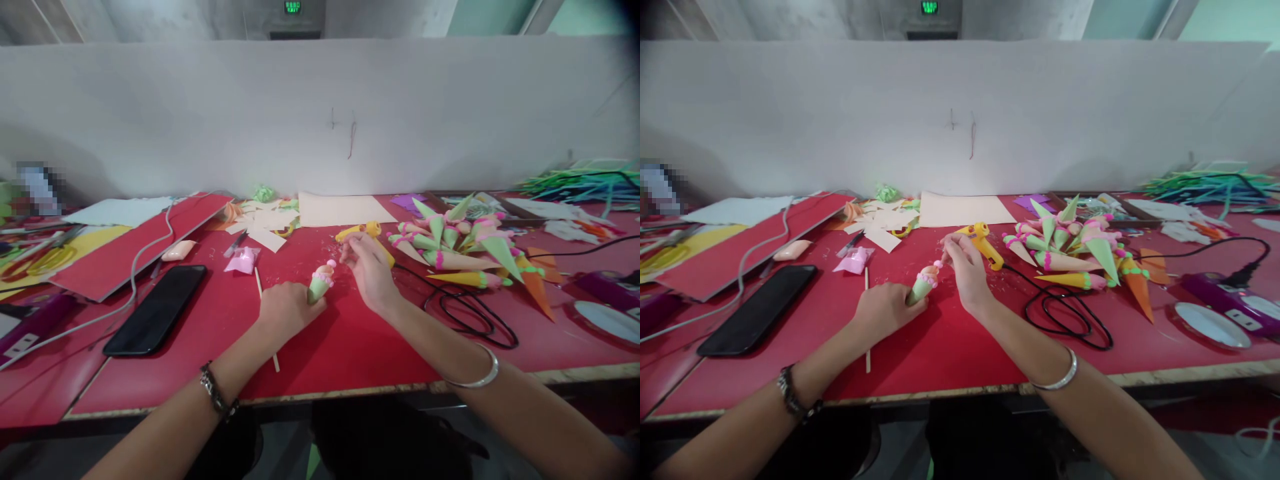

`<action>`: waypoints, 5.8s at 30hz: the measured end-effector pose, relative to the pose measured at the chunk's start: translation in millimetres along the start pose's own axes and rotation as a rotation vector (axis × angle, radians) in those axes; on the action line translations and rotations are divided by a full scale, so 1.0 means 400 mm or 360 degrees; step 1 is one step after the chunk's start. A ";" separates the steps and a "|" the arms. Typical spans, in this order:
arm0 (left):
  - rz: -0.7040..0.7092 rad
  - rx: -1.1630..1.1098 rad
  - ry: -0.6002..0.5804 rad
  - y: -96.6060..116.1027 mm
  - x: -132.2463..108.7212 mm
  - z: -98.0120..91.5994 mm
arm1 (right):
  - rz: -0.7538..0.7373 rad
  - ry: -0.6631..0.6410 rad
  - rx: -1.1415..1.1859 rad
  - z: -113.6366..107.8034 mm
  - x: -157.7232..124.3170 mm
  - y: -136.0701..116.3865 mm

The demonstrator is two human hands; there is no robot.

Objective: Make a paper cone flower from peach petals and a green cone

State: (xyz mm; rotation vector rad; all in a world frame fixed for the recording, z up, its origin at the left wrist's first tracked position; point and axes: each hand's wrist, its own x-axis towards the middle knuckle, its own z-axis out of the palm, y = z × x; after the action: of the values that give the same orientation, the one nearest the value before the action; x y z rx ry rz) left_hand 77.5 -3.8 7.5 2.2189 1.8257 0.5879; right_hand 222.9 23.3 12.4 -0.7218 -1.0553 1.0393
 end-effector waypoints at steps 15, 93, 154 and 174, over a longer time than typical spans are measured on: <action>-0.0191 0.0757 0.0596 -0.228 0.082 -0.117 | 0.0036 -0.0135 -0.0040 0.004 0.001 0.006; -0.0193 0.0197 0.0317 -0.261 0.085 -0.119 | 0.0265 -0.0423 0.0043 0.014 -0.015 0.000; -0.0649 -0.2319 -0.0200 -0.013 0.068 -0.002 | 0.0090 -0.0507 -0.0178 0.012 -0.015 -0.025; -0.0532 -0.2594 -0.0310 -0.002 0.062 -0.005 | 0.0215 -0.0495 0.0035 0.006 -0.012 -0.017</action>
State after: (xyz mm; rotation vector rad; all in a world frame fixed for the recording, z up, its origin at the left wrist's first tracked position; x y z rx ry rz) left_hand 79.8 20.2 13.1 0.7886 0.8312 1.1163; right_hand 222.2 16.2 17.6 -0.6321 -1.2721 1.3072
